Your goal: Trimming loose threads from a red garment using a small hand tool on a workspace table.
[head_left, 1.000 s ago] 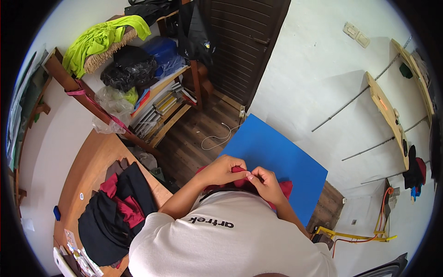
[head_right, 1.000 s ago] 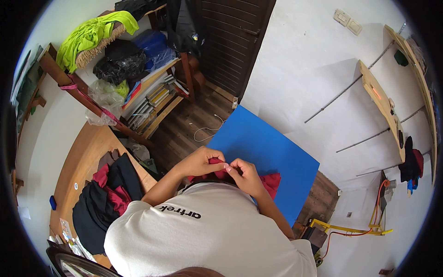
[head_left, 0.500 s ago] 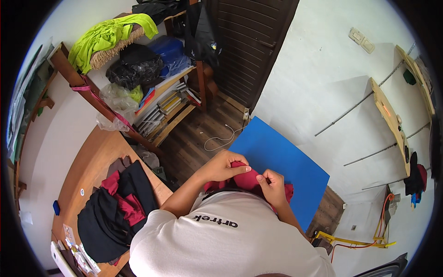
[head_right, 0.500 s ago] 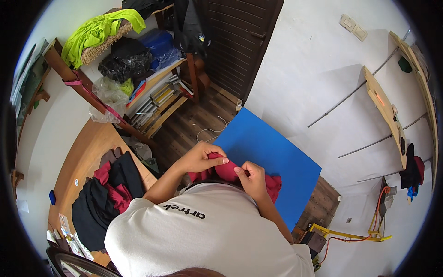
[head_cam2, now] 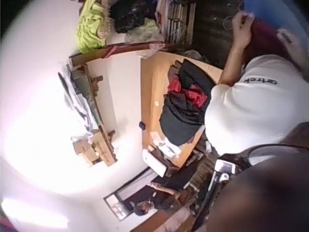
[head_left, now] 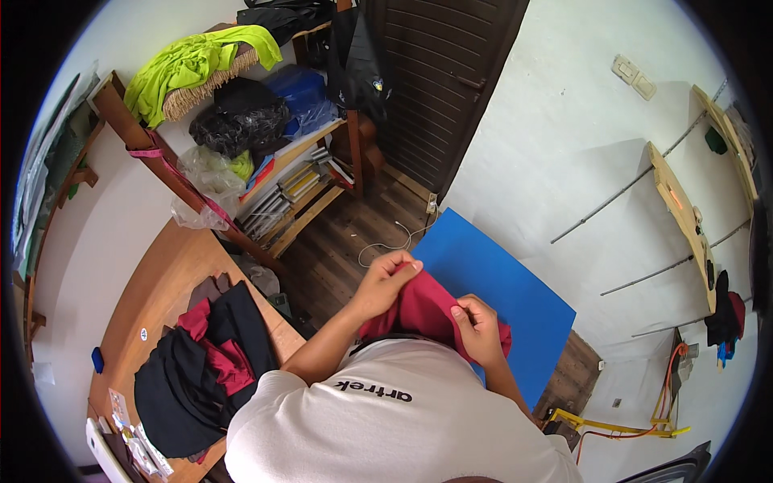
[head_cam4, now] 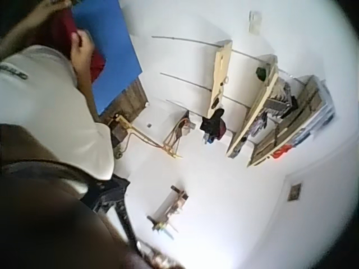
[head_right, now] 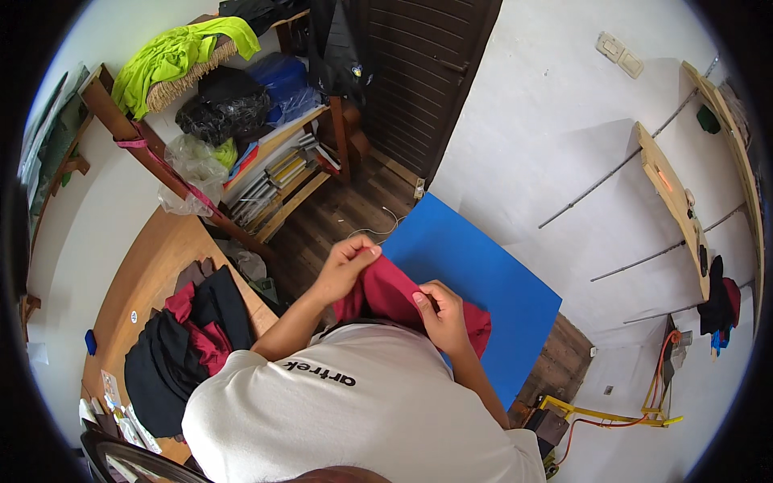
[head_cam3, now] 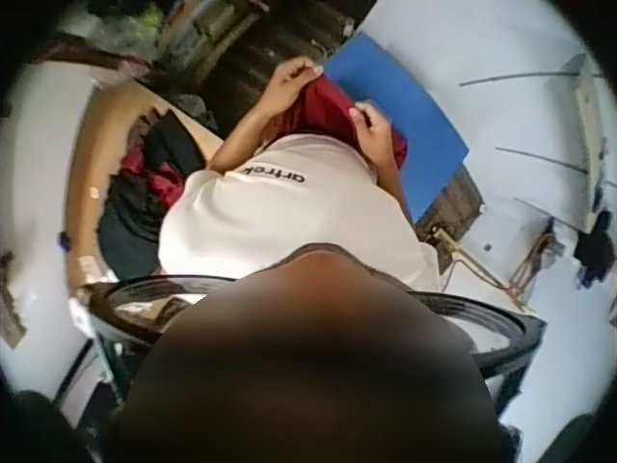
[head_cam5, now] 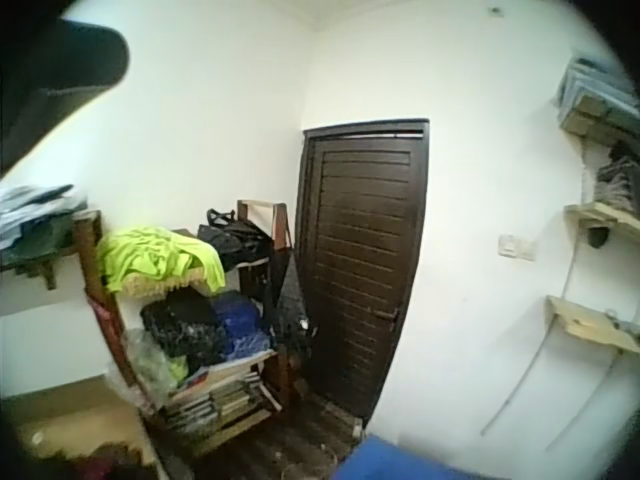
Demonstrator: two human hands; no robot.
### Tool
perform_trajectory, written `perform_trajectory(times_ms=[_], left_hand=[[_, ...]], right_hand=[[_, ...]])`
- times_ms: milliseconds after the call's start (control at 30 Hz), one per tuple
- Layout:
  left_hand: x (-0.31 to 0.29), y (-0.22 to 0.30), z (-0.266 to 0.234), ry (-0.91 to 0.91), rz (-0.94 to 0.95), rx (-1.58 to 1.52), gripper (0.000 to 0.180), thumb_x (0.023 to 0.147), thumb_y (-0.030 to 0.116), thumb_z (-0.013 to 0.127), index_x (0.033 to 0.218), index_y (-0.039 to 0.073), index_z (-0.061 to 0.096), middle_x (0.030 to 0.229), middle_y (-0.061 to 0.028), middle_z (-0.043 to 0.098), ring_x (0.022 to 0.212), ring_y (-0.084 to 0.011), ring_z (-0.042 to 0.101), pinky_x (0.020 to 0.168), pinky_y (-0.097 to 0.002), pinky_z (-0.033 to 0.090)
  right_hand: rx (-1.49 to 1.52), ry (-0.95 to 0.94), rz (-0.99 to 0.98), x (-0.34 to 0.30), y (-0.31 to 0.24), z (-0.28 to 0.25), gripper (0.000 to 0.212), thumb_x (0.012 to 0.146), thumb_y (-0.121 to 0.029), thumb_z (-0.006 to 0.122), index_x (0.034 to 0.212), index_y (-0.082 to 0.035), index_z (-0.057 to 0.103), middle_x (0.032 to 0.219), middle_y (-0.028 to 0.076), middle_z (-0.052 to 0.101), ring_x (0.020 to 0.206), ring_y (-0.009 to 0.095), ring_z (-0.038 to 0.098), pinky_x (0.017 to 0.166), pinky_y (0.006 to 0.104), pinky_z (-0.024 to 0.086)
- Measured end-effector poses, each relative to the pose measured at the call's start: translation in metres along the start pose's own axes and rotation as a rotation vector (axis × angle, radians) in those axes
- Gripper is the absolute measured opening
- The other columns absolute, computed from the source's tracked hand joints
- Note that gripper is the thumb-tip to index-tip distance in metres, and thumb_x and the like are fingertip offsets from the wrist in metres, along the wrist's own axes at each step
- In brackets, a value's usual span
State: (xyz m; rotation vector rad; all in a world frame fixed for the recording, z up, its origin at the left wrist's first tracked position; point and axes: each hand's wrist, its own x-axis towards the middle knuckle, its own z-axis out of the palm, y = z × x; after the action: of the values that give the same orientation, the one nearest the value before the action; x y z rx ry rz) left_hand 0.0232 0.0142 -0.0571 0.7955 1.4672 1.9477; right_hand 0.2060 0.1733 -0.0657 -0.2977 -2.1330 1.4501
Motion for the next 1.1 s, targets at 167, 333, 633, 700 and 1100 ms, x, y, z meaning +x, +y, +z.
perform_trajectory(times_ms=[167, 333, 633, 700, 1100], left_hand=[[0.006, 0.015, -0.012, 0.055, -0.047, -0.153, 0.018, 0.104, 0.012, 0.066, 0.088, 0.005, 0.066, 0.082, 0.0067, 0.063, 0.075, -0.0008, 0.053, 0.069, -0.0197, 0.042], [0.011, 0.028, -0.021, 0.161, -0.051, -0.299, 0.019, 0.104, 0.013, 0.067, 0.086, 0.007, 0.067, 0.078, 0.0074, 0.062, 0.071, -0.0006, 0.054, 0.067, -0.019, 0.042], [0.013, 0.047, -0.024, 0.264, 0.009, -0.337, 0.02, 0.105, 0.015, 0.067, 0.086, 0.008, 0.066, 0.08, 0.0072, 0.062, 0.072, -0.0004, 0.052, 0.068, -0.0191, 0.04], [0.014, 0.054, -0.025, 0.274, 0.032, -0.376, 0.019, 0.106, 0.016, 0.066, 0.088, 0.009, 0.065, 0.08, 0.0078, 0.062, 0.071, -0.0004, 0.052, 0.067, -0.0195, 0.04], [0.0, 0.068, -0.032, 0.348, 0.095, -0.35, 0.019, 0.106, 0.016, 0.065, 0.088, 0.011, 0.063, 0.08, 0.0087, 0.059, 0.072, -0.0007, 0.05, 0.071, -0.0199, 0.04]], right_hand=[[-0.067, -0.106, -0.003, 0.009, -0.004, -0.005, 0.031, 0.102, -0.016, 0.072, 0.081, 0.002, 0.058, 0.069, 0.006, 0.053, 0.063, 0.012, 0.045, 0.057, 0.0297, 0.038], [0.066, -0.119, -0.015, 0.011, -0.004, -0.007, 0.033, 0.103, -0.018, 0.071, 0.08, 0.001, 0.057, 0.069, 0.006, 0.052, 0.064, 0.01, 0.044, 0.058, 0.0289, 0.038], [-0.032, -0.181, -0.039, -0.001, 0.004, -0.013, 0.039, 0.103, -0.02, 0.072, 0.076, -0.001, 0.051, 0.069, 0.003, 0.051, 0.065, 0.011, 0.042, 0.058, 0.0296, 0.036], [0.168, -0.029, -0.008, -0.006, 0.013, -0.003, 0.045, 0.103, -0.021, 0.072, 0.072, -0.002, 0.045, 0.066, 0.003, 0.048, 0.064, 0.012, 0.04, 0.057, 0.0304, 0.035], [0.008, 0.051, -0.049, -0.02, 0.017, -0.026, 0.046, 0.101, -0.021, 0.074, 0.073, -0.001, 0.044, 0.067, 0.006, 0.048, 0.063, 0.014, 0.041, 0.057, 0.0311, 0.035]])
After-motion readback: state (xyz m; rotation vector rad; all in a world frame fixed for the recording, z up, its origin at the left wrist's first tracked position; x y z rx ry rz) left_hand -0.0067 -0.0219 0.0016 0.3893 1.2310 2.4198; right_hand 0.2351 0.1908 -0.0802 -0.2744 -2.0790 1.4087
